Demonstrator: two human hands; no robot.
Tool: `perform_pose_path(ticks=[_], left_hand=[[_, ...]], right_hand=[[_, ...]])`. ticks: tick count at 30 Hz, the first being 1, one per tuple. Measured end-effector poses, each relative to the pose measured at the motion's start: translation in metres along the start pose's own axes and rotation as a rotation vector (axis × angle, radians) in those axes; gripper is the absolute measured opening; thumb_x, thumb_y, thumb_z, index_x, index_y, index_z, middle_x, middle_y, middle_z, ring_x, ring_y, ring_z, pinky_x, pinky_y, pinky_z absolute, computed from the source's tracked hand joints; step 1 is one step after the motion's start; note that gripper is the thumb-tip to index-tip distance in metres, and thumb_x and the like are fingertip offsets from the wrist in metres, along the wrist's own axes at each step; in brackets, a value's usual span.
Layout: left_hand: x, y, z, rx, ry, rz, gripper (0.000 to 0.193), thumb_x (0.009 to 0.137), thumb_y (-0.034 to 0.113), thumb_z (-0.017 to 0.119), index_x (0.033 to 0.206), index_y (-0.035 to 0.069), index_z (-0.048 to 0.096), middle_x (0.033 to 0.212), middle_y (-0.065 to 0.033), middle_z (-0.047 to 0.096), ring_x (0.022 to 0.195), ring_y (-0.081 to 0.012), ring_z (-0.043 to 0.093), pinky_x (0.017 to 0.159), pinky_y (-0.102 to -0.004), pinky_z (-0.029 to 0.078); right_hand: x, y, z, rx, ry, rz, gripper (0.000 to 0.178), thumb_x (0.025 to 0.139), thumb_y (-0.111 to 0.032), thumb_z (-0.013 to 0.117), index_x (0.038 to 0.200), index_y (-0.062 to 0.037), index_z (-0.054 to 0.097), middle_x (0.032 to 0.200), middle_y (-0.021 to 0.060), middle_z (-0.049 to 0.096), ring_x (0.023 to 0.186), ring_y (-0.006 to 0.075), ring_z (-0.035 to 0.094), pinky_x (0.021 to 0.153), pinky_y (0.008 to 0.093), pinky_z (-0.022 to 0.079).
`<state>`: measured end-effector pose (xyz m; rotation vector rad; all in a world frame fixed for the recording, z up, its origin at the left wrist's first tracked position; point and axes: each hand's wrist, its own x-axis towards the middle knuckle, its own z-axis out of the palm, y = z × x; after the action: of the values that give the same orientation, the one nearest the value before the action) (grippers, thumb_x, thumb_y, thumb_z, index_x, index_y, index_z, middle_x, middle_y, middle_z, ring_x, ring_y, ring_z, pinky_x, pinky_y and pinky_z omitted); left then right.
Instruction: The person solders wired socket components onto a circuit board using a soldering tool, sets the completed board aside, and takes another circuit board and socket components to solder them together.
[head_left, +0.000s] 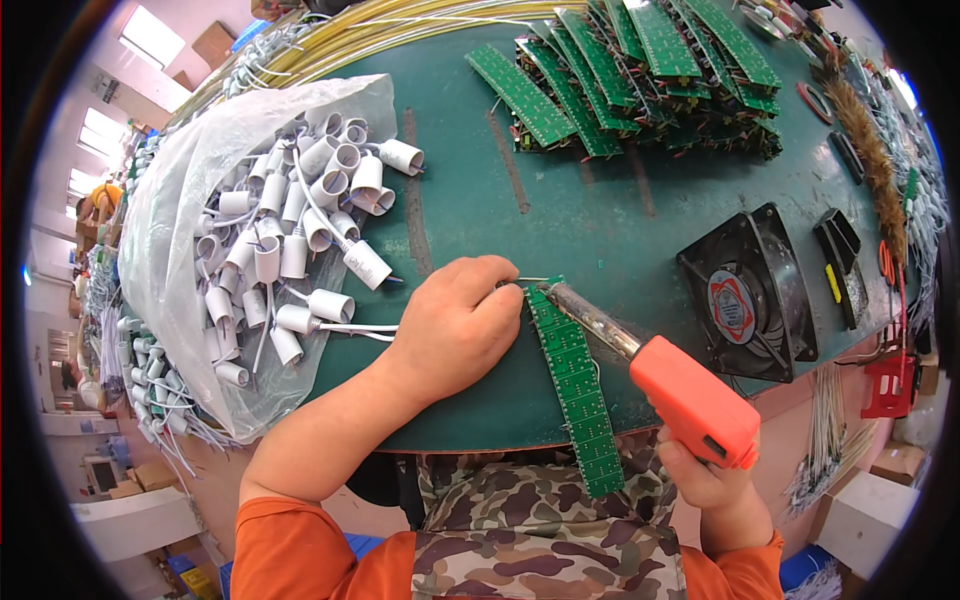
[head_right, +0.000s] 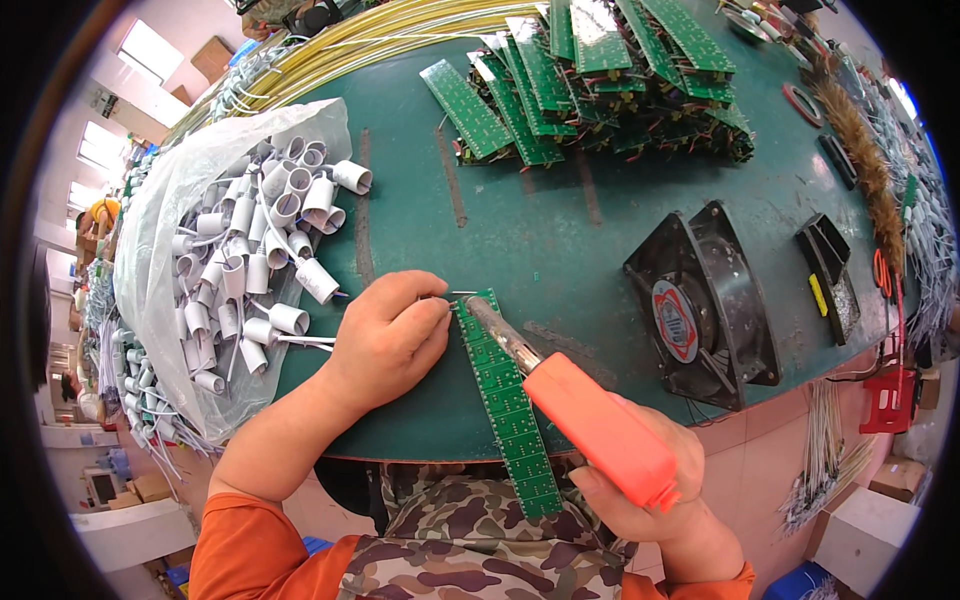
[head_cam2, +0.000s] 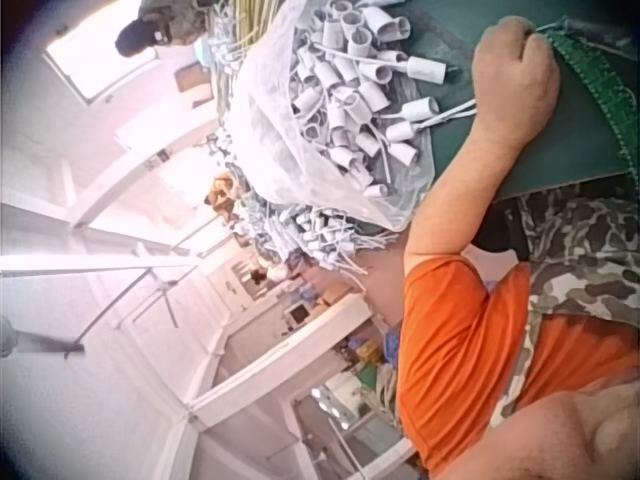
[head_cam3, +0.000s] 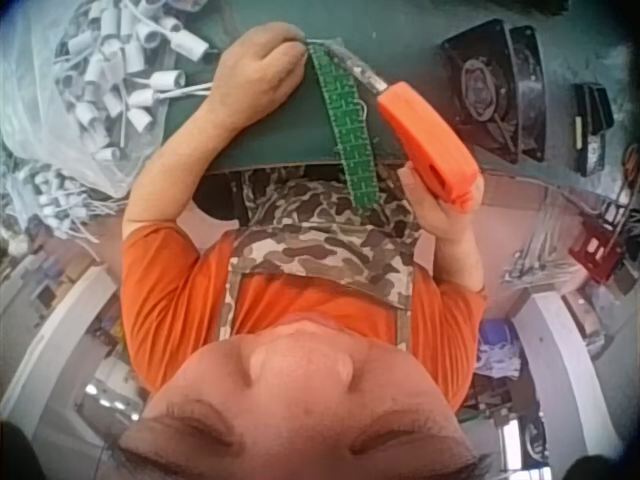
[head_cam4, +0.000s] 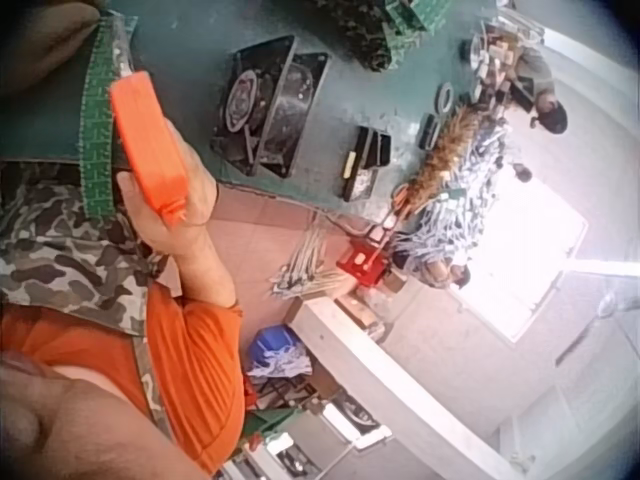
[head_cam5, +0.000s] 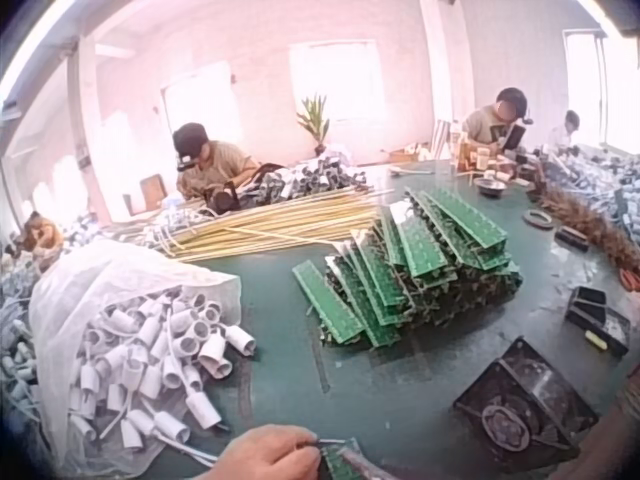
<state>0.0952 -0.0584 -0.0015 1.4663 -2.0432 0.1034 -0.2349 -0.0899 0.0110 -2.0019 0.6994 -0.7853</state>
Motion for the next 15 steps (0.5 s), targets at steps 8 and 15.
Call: perform_pose_path(ticks=[8, 15], left_hand=[[0.001, 0.002, 0.001, 0.038, 0.005, 0.021, 0.020, 0.077, -0.001, 0.077, 0.093, 0.001, 0.065, 0.102, -0.0134, 0.068, 0.086, -0.0317, 0.069, 0.073, -0.0410, 0.058], [0.003, 0.004, 0.003, 0.048, 0.008, 0.017, 0.020, 0.076, -0.001, 0.077, 0.092, 0.000, 0.065, 0.100, -0.0126, 0.068, 0.085, -0.0313, 0.068, 0.072, -0.0412, 0.058]], right_hand=[[0.008, 0.003, 0.004, -0.007, -0.013, -0.063, 0.059, 0.079, -0.014, 0.082, 0.129, 0.0097, 0.063, 0.103, 0.0175, 0.074, 0.073, 0.0292, 0.071, 0.067, 0.0366, 0.057], [0.011, 0.001, 0.006, -0.017, 0.002, -0.073, 0.057, 0.081, -0.015, 0.082, 0.128, 0.0100, 0.063, 0.099, 0.0161, 0.073, 0.069, 0.0283, 0.068, 0.065, 0.0365, 0.055]])
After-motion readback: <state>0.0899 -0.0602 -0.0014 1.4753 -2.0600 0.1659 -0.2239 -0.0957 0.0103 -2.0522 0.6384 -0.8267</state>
